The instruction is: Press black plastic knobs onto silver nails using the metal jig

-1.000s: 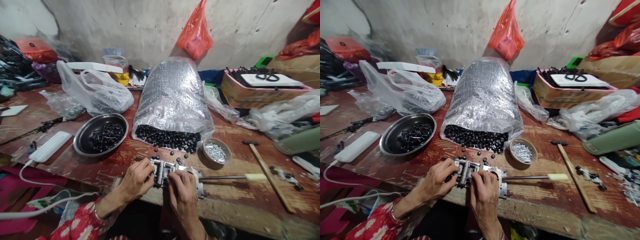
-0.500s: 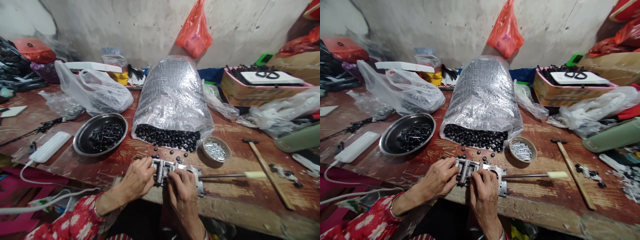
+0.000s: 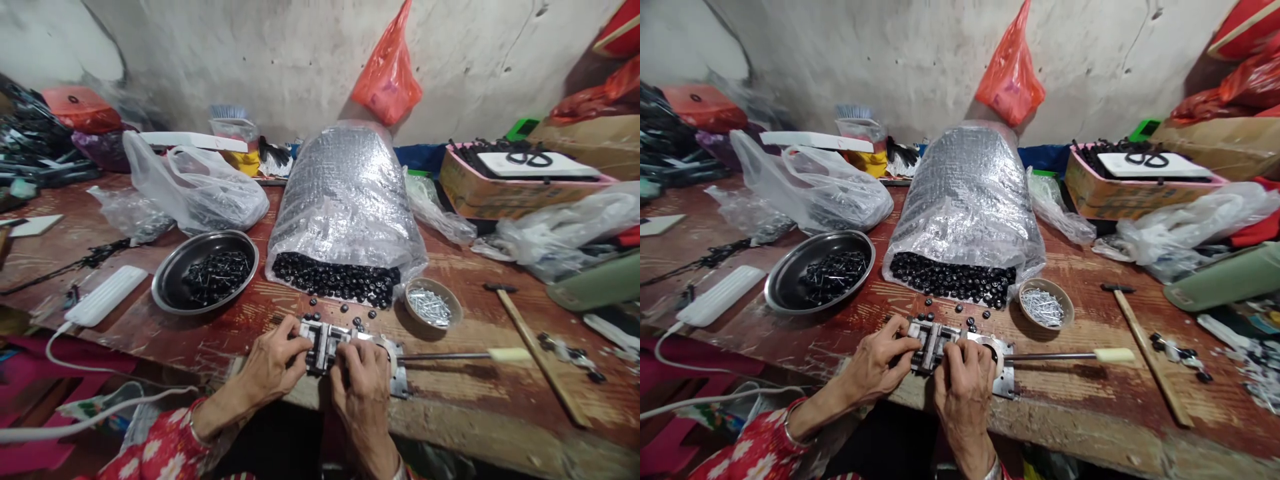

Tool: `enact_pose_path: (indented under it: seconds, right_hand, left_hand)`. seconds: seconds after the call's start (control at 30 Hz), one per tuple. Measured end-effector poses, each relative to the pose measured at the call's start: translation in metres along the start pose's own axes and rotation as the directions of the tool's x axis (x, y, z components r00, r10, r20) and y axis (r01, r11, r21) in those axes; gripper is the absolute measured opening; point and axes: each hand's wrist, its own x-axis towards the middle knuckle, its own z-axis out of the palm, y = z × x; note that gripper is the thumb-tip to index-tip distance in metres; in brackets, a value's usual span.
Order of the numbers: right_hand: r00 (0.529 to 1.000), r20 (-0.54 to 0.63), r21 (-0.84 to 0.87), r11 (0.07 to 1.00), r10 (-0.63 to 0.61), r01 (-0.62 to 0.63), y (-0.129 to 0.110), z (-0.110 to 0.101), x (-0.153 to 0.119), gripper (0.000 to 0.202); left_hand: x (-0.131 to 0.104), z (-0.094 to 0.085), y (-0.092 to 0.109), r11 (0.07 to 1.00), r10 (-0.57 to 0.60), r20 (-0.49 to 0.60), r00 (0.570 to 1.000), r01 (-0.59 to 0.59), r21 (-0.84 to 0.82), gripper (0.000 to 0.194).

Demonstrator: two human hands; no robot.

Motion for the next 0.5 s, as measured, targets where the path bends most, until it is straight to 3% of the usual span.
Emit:
enact_pose_path:
  seconds: [0.2, 0.33, 0.5]
  right_hand:
    - [0.999, -0.015, 0.017, 0.999, -0.039, 0.039, 0.003, -0.001, 0.000, 0.008]
    - [0.992, 0.052, 0.127, 0.986, -0.112, 0.105, 0.012, -0.010, 0.004, 0.007]
    - [0.991, 0.025, 0.231, 0.966, -0.128, 0.119, 0.035, -0.022, 0.026, 0.009]
  left_hand:
    - [0.001, -0.003, -0.009, 0.994, 0.028, 0.012, 1.000, -0.027, -0.103, 0.029]
    - [0.008, -0.015, -0.011, 0.973, 0.049, 0.020, 0.999, -0.043, -0.225, 0.025]
    - [0.034, -0.026, -0.017, 0.963, -0.063, -0.108, 0.992, 0.032, -0.268, 0.017]
